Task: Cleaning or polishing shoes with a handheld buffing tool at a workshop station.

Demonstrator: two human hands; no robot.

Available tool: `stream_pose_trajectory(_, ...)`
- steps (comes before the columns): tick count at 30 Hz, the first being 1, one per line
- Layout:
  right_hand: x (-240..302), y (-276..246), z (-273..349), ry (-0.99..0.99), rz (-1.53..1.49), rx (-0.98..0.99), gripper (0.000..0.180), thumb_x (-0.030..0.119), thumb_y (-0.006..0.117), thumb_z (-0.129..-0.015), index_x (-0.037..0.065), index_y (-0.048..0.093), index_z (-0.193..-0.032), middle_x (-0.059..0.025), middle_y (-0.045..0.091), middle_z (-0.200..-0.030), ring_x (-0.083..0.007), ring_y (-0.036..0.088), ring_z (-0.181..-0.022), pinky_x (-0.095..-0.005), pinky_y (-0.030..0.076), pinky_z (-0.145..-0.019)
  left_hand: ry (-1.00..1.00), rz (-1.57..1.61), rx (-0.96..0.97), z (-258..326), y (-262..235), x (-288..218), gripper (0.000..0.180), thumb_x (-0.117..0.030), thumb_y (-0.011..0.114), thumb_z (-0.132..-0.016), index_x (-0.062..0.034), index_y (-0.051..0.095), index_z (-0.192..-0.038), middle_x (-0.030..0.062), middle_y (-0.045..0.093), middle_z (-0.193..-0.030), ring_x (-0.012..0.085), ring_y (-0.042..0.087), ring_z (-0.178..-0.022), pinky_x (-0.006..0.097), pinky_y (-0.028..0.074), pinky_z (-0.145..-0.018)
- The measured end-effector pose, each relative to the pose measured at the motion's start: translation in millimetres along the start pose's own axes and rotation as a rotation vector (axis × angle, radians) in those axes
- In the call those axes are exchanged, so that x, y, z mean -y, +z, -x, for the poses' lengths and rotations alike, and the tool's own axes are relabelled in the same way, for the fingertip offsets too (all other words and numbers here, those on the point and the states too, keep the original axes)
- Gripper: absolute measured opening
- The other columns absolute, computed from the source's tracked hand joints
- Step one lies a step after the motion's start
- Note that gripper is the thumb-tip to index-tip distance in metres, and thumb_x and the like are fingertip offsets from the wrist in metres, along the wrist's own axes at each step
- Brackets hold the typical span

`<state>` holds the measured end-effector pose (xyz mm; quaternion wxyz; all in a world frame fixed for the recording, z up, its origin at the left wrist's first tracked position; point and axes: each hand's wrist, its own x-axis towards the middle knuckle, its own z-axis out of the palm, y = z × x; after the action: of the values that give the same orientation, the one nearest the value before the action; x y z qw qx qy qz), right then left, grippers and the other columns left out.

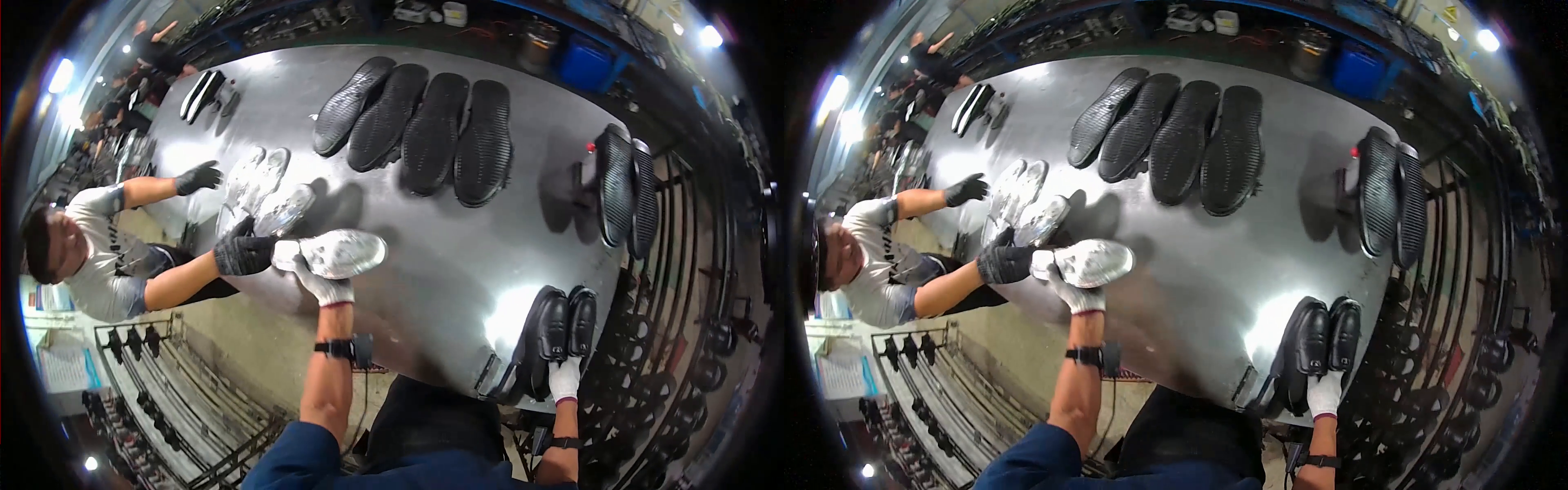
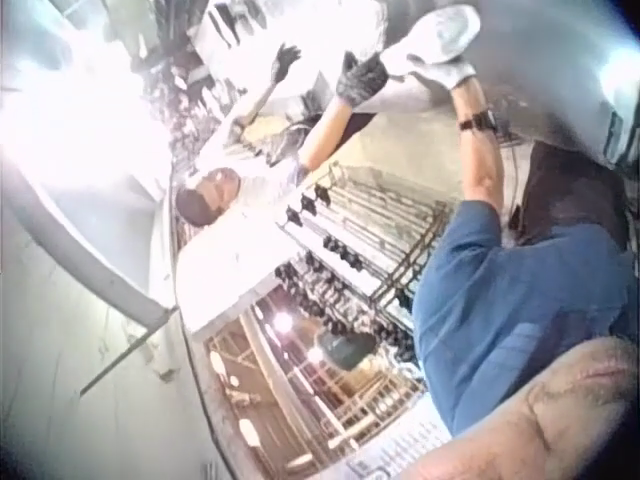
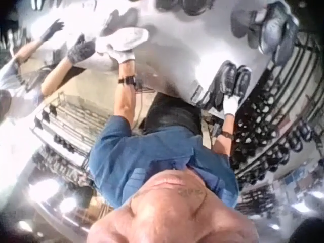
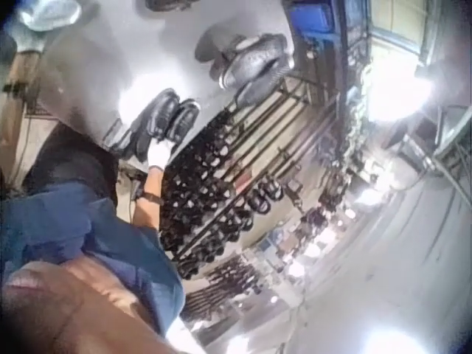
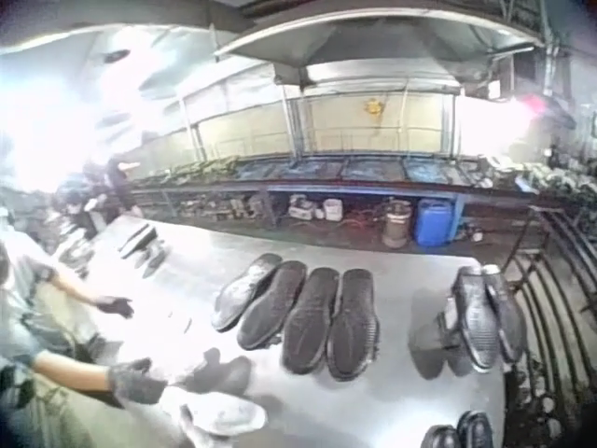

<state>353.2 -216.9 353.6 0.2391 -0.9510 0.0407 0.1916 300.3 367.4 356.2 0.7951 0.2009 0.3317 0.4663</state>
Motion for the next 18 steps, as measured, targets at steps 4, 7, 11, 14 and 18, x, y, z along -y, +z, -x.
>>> stream_pose_trajectory(4,-56,1,-14,-0.034,0.321,-0.044,0.034,0.025,0.059,-0.097,0.001,0.073,-0.117,-0.0249,0.073,-0.115,-0.0471,0.066,-0.111,-0.0541,0.053,-0.098,-0.041,-0.121,-0.059,2,30,46,0.077,-0.065,0.043,-0.102,-0.0038,0.053,-0.147,0.0154,0.062,-0.144,0.0371,0.058,-0.131,0.053,0.048,-0.112)
stream_pose_trajectory(7,-41,-3,-17,0.11,0.373,0.135,0.033,0.03,0.063,-0.092,0.001,0.078,-0.089,-0.023,0.075,-0.099,-0.0405,0.072,-0.101,-0.0517,0.057,-0.093,-0.285,-0.279,0.181,27,70,79,0.06,-0.057,0.05,-0.102,-0.0076,0.065,-0.133,0.011,0.072,-0.125,0.0344,0.067,-0.115,0.048,0.055,-0.1)
stream_pose_trajectory(11,-15,-10,-29,0.137,0.226,0.192,0.032,0.027,0.063,-0.088,0.0,0.078,-0.095,-0.0278,0.074,-0.101,-0.0436,0.074,-0.093,-0.0529,0.06,-0.088,-0.613,-0.475,0.5,77,131,246,0.059,-0.058,0.051,-0.102,-0.0087,0.065,-0.132,0.0103,0.072,-0.124,0.0336,0.067,-0.114,0.048,0.055,-0.1)
stream_pose_trajectory(14,-24,-23,-23,0.161,-0.001,0.172,0.028,0.022,0.065,-0.086,-0.002,0.076,-0.094,-0.0308,0.072,-0.097,-0.0461,0.073,-0.092,-0.0551,0.058,-0.088,-0.67,-0.589,0.685,112,152,320,0.059,-0.058,0.051,-0.101,-0.0094,0.065,-0.131,0.0098,0.072,-0.124,0.0331,0.067,-0.113,0.048,0.055,-0.099)
stream_pose_trajectory(18,-87,-42,-40,0.051,-0.083,-0.128,0.029,0.025,0.062,-0.092,-0.001,0.075,-0.088,-0.0298,0.072,-0.092,-0.0474,0.071,-0.091,-0.0566,0.057,-0.085,-0.619,-0.736,0.866,139,167,371,0.058,-0.058,0.052,-0.101,-0.0105,0.066,-0.13,0.009,0.072,-0.123,0.0323,0.067,-0.113,0.048,0.055,-0.099)
